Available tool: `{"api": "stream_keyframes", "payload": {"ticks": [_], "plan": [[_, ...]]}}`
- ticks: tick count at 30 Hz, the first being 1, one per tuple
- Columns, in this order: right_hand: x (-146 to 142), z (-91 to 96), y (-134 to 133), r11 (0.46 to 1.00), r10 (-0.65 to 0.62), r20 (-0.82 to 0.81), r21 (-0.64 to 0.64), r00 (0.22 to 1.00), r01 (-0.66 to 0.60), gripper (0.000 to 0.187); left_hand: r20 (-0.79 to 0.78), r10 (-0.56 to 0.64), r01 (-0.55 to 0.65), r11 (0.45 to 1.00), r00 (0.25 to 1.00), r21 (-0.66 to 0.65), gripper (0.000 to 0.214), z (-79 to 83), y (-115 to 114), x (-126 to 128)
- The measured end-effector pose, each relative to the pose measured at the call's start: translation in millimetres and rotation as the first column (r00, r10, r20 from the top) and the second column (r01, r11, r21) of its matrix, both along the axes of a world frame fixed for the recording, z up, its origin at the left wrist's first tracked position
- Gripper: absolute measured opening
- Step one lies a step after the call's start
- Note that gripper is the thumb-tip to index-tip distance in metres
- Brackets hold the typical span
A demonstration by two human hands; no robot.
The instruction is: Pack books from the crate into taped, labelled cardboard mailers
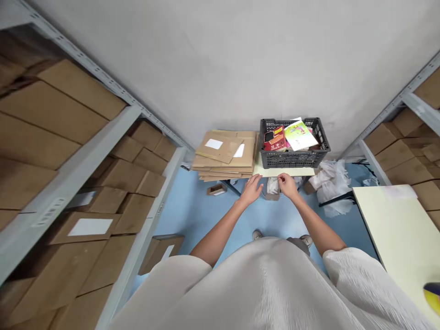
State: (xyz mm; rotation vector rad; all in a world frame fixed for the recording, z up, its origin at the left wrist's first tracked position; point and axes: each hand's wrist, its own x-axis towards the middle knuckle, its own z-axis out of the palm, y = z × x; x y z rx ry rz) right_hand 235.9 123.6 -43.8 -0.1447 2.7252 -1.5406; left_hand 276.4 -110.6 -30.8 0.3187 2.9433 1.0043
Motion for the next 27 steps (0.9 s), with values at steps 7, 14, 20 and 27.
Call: {"api": "stream_keyframes", "payload": {"ticks": [7, 14, 20, 27], "plan": [[-14.6, -5.9, -116.9, 0.994, 0.11, -0.009, 0.014, 0.994, -0.11, 0.019, -0.015, 0.089, -0.089, 0.996, 0.996, 0.002, 0.049, 1.0, -113.0, 0.6], [-66.6, -40.9, -184.0, 0.972, 0.235, -0.011, 0.001, 0.972, -0.235, 0.02, 0.006, 0.185, -0.185, 0.983, 0.983, -0.011, 0.045, -24.6, -173.2, -32.1], [-124.5, -63.3, -242.0, 0.955, 0.295, 0.037, 0.006, 0.955, -0.296, 0.019, 0.076, 0.271, -0.267, 0.962, 0.96, -0.059, 0.047, -37.6, -219.4, -67.2], [-173.0, -67.9, -293.8, 0.952, 0.284, 0.107, 0.087, 0.953, -0.293, 0.022, 0.102, 0.342, -0.336, 0.939, 0.934, -0.071, 0.052, -33.3, -282.0, -117.0]]}}
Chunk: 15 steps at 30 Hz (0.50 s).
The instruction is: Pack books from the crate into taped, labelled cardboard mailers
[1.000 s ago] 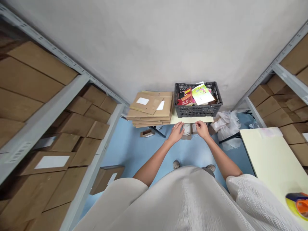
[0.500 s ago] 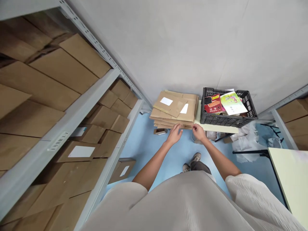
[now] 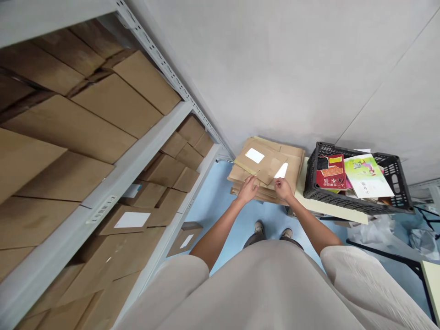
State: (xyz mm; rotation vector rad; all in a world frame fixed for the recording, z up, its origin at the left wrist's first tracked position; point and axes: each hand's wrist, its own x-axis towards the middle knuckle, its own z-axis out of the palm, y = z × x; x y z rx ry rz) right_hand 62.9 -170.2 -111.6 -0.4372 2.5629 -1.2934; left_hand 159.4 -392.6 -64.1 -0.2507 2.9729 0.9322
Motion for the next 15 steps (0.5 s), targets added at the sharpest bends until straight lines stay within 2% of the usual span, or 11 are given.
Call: {"api": "stream_keyframes", "payload": {"ticks": [4, 9, 15], "plan": [[-20.3, -5.3, -20.7, 0.998, -0.026, 0.026, 0.062, 0.999, 0.024, 0.023, 0.003, -0.016, 0.016, 1.0, 1.0, -0.021, 0.053, -9.6, -43.8, -39.9], [-36.1, -12.5, -49.6, 0.965, -0.202, 0.059, 0.181, 0.978, 0.188, 0.026, 0.074, -0.038, 0.04, 0.999, 0.997, -0.026, 0.048, -30.2, -97.1, -97.4], [-45.6, -16.0, -75.3, 0.912, -0.364, 0.059, 0.227, 0.93, 0.342, 0.032, 0.145, -0.056, 0.068, 0.995, 0.988, -0.074, 0.048, -53.3, -138.3, -153.1]]}}
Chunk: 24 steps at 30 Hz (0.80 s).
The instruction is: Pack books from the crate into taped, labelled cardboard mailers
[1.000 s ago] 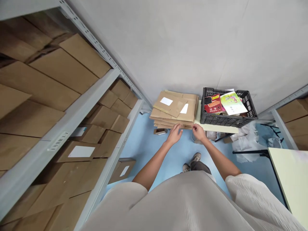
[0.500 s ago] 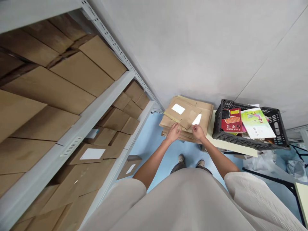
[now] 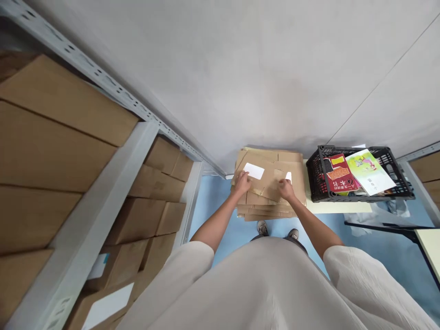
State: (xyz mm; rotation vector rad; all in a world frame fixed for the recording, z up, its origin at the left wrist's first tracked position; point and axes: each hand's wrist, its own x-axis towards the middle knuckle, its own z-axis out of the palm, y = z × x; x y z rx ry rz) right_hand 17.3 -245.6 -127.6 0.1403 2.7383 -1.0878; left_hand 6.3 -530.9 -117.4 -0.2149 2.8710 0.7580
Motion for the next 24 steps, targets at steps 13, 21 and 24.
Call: {"api": "stream_keyframes", "payload": {"ticks": [13, 21, 24], "plan": [[-7.6, 5.9, -20.6, 0.971, -0.236, 0.044, -0.026, 0.971, 0.238, 0.028, 0.077, 0.091, -0.086, 0.994, 0.993, -0.06, 0.064, -3.0, -26.0, -33.0], [-4.8, 18.5, -21.9, 0.966, -0.253, -0.114, -0.077, 0.961, 0.245, 0.025, 0.025, 0.155, -0.155, 0.988, 0.988, -0.002, 0.076, 22.9, -27.1, -33.2], [-5.9, 31.3, -18.9, 0.97, -0.243, -0.192, -0.056, 0.951, 0.237, 0.024, -0.001, 0.178, -0.178, 0.984, 0.984, 0.022, 0.078, 37.2, -20.3, -35.7]]}}
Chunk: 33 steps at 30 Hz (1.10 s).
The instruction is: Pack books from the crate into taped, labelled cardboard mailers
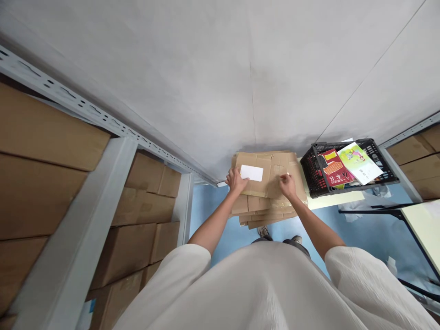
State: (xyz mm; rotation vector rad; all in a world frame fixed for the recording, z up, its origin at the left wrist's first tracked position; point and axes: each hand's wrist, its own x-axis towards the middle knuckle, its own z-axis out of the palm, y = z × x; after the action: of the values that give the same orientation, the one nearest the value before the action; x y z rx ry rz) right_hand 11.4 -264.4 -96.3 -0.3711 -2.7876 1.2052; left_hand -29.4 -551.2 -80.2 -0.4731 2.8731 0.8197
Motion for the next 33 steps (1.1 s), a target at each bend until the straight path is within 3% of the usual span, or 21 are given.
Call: {"api": "stream_keyframes", "payload": {"ticks": [6, 12, 18, 25, 33], "plan": [[-0.7, 39.4, 29.8, 0.997, -0.006, -0.142, 0.07, 0.99, 0.016, 0.026, -0.066, -0.003, 0.005, 0.999, 0.998, 0.041, 0.08, 36.8, 31.6, -4.2], [24.3, 78.0, 98.2, 0.986, -0.107, -0.273, 0.098, 0.956, 0.138, 0.027, -0.167, -0.076, 0.087, 0.994, 0.983, 0.06, 0.079, 79.1, 105.5, 3.9], [90.1, 97.2, 200.0, 0.942, -0.281, -0.337, 0.08, 0.899, 0.325, 0.026, -0.22, -0.227, 0.241, 0.97, 0.949, 0.038, 0.076, 108.5, 219.3, 35.4], [212.5, 98.6, 333.3, 0.855, -0.488, -0.335, 0.003, 0.806, 0.519, 0.026, -0.244, -0.454, 0.471, 0.882, 0.857, 0.01, 0.065, 118.2, 378.2, 105.8], [353.5, 98.8, 447.2, 0.646, -0.751, -0.197, -0.026, 0.63, 0.763, 0.029, -0.213, -0.698, 0.713, 0.701, 0.684, -0.008, 0.057, 113.5, 541.3, 186.6]]}}
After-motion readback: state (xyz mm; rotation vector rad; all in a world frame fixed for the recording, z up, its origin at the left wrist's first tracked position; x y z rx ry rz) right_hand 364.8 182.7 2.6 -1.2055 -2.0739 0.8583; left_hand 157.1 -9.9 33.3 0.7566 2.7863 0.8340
